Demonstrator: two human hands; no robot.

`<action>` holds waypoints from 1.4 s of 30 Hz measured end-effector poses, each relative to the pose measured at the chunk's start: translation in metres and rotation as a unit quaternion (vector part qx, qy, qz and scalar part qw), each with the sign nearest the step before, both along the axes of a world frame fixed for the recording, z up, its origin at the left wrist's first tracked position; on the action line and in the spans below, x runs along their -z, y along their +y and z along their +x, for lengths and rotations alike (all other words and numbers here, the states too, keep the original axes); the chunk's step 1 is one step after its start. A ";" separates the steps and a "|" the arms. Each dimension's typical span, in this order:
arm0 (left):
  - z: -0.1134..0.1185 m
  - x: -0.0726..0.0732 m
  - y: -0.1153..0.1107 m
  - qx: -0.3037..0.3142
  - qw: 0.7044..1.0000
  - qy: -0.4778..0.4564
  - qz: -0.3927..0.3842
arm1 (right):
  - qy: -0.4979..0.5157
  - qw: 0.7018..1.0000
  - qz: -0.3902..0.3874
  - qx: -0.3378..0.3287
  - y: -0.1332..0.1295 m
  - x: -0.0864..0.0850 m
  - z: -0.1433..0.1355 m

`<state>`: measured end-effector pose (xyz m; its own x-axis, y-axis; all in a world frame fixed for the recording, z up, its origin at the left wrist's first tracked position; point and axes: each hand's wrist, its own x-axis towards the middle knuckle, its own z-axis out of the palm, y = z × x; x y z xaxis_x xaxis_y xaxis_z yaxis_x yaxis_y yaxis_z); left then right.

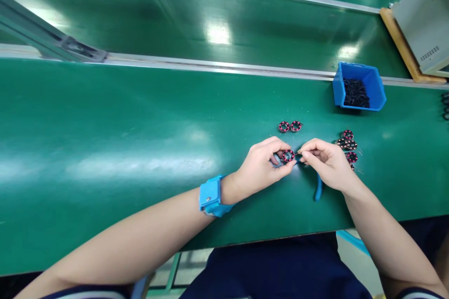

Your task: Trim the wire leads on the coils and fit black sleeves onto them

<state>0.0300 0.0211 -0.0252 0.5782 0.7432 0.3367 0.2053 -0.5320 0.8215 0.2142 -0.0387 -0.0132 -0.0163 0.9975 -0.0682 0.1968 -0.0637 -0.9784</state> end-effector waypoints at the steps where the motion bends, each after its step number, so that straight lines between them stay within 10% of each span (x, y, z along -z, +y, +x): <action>1: 0.000 0.000 0.000 0.000 1.000 0.000 0.001 | 0.001 1.000 0.003 0.001 0.000 0.000 0.000; 19: -0.001 0.002 -0.001 0.001 1.000 -0.021 0.000 | -0.116 0.989 0.091 -0.004 -0.003 -0.001 -0.007; 42: -0.003 0.005 -0.003 0.004 0.997 -0.080 -0.013 | 0.070 0.997 0.009 0.018 -0.003 -0.004 0.000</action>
